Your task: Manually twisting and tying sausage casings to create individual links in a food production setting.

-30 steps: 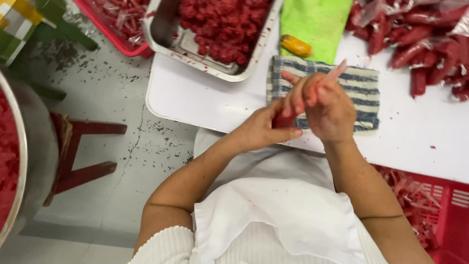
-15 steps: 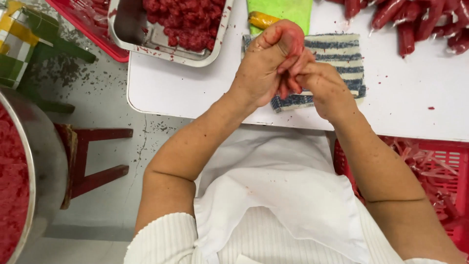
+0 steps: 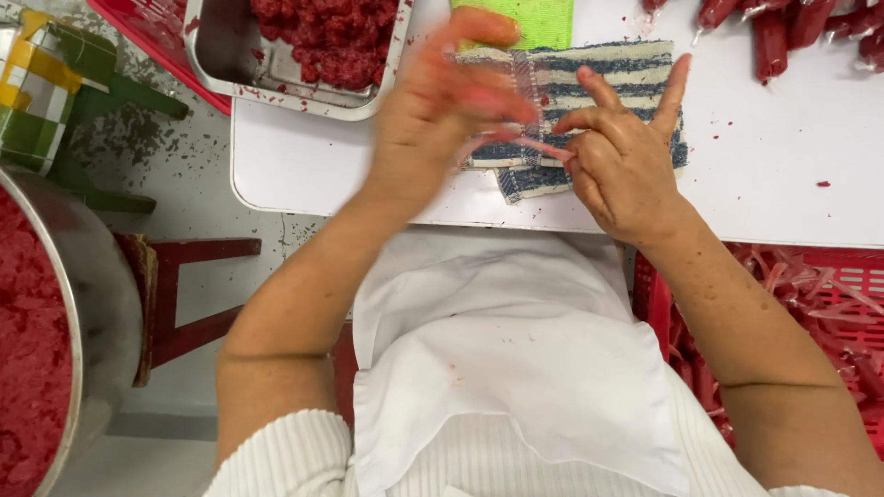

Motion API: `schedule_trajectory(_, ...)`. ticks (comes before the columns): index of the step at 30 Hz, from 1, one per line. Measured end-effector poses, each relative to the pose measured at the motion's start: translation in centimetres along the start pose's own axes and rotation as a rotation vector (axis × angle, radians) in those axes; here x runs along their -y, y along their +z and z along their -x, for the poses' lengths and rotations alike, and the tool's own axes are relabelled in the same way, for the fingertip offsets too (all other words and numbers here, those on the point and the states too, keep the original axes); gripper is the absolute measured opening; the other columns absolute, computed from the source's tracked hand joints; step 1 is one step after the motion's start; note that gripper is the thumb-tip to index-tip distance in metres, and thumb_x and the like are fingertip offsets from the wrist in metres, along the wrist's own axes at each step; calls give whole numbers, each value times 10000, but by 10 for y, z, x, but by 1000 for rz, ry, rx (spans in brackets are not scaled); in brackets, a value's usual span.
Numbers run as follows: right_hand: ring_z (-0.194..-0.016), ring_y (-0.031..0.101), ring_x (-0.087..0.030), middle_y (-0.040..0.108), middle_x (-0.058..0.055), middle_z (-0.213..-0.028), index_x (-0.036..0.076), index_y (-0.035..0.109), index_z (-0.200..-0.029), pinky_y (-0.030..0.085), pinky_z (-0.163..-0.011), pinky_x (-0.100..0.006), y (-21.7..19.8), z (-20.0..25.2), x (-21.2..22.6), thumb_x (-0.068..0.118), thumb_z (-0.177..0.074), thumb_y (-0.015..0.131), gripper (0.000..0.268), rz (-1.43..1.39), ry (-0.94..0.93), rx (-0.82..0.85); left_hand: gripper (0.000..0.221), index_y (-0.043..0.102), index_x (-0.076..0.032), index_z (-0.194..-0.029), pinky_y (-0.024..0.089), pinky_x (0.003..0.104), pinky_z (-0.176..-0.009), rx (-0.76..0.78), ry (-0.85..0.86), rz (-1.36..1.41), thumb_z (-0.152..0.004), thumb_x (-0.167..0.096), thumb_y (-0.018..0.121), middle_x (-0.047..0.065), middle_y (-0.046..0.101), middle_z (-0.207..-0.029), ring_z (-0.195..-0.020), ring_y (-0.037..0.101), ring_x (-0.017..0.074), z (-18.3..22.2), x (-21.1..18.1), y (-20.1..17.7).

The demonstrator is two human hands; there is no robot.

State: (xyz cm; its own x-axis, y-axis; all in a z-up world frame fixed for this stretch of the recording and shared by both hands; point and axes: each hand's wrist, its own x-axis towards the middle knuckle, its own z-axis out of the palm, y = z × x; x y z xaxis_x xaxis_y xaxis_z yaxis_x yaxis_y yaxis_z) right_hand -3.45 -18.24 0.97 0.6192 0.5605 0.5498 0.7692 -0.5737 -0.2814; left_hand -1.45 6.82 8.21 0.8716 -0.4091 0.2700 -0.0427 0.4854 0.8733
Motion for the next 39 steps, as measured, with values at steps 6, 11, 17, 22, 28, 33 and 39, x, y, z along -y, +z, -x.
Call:
schedule_trajectory(6,-1252,576,-217,701,40,-1223,236,699,-969,248,-1130,-628,60,26,12,348,-1018,684,123,340,-90,-118,751,514,4,-1301,653,392,-555,50,-979,247,-961,-660,425,190,714,-1083,-838,757,270,70,86,-34)
schedule_trajectory(11,-890,591,-253,670,-43,-1137,143,686,-1006,451,-740,-400,62,28,3,289,-1044,545,207,32,-164,88,308,657,-48,-976,533,326,-403,-109,-953,333,-1025,-339,569,115,640,-634,-465,598,186,89,123,-26)
schedule_trajectory(17,-861,696,-310,725,-138,-1082,73,757,-984,547,-715,-424,-16,5,11,161,-985,557,218,-770,31,342,238,736,-112,-971,564,306,-672,293,-227,-642,-1018,-283,576,68,685,-812,-730,655,199,54,66,-19)
schedule_trajectory(22,-834,705,-306,712,-281,-1012,-22,708,-777,593,-708,-414,1,26,39,-6,-859,684,87,-1756,494,-62,401,722,-165,-1001,540,336,-639,299,321,-758,-1055,-434,429,-23,588,-774,-681,607,199,38,124,-12)
schedule_trajectory(28,-876,632,-137,712,-129,-1138,35,679,-899,488,-736,-236,57,10,30,117,-885,773,126,-1423,832,-729,268,655,-101,-862,560,244,-423,-200,-329,-27,-1038,-285,570,44,661,-611,-477,627,138,46,163,37)
schedule_trajectory(33,-1166,518,-221,721,-46,-1075,109,728,-963,446,-1073,-423,47,-1,11,29,-969,748,83,-648,495,-591,272,591,-74,-813,400,213,-392,-151,-210,-30,-989,-279,554,53,561,-600,-431,492,126,13,114,27)
schedule_trajectory(39,-1366,441,-475,765,-73,-1139,37,813,-991,461,-1014,-544,-12,-5,-8,44,-1120,521,319,-80,-57,-78,251,608,-70,-770,343,230,-306,-256,-431,170,-955,-240,598,73,557,-527,-358,437,130,9,105,17)
